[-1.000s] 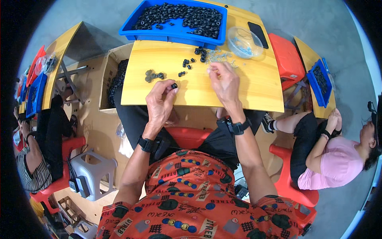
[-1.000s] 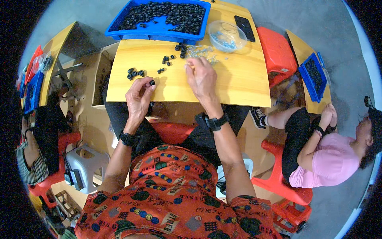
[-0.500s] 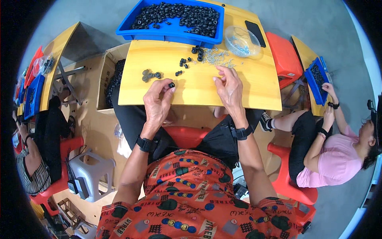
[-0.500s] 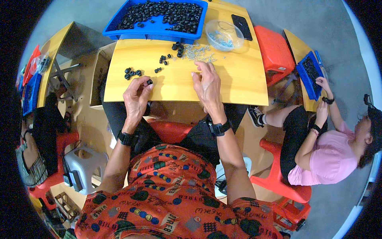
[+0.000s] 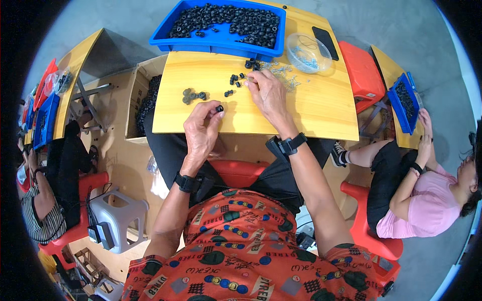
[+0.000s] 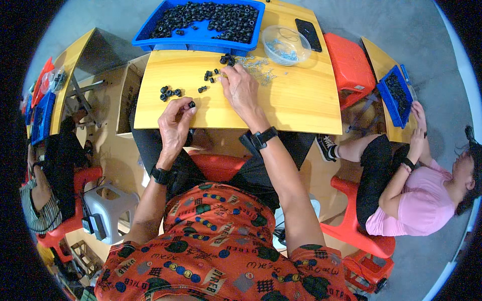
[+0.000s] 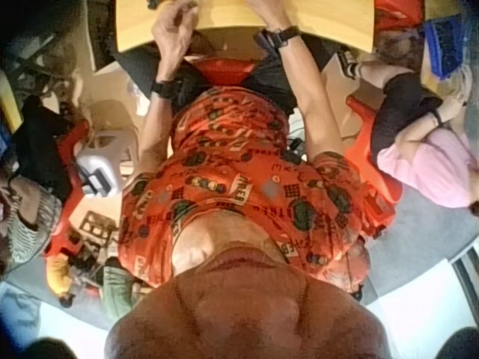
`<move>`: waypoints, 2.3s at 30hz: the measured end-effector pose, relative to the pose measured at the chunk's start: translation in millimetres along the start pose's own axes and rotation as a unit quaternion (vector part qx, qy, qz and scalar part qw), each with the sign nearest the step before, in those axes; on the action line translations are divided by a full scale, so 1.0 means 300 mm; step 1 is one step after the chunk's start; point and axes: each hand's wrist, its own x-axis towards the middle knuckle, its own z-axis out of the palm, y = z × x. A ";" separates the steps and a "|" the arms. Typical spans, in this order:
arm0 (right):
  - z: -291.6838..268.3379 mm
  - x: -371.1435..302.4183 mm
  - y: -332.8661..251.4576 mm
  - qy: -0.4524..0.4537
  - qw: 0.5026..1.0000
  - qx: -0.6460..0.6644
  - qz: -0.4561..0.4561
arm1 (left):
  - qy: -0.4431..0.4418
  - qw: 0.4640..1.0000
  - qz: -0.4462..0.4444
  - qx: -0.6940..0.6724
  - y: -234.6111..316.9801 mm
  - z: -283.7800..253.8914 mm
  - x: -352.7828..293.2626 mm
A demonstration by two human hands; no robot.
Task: Assembling small black plastic washers with silver metal pins by hand.
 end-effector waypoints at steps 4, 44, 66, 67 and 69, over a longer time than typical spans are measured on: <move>-0.013 -0.003 -0.002 -0.006 1.000 0.008 0.009 | 0.003 1.000 0.001 0.008 0.003 -0.003 -0.001; -0.019 -0.121 -0.085 -0.047 0.995 0.078 0.043 | 0.013 0.997 -0.034 -0.072 -0.009 -0.003 -0.005; -0.157 -0.218 -0.210 -0.154 0.862 0.427 0.224 | -0.060 0.943 -0.156 -0.289 0.077 0.027 -0.072; -0.158 -0.219 -0.210 -0.156 0.866 0.421 0.218 | -0.060 0.943 -0.157 -0.289 0.076 0.025 -0.073; -0.155 -0.220 -0.206 -0.159 0.870 0.415 0.213 | -0.063 0.953 -0.133 -0.265 0.079 0.018 -0.071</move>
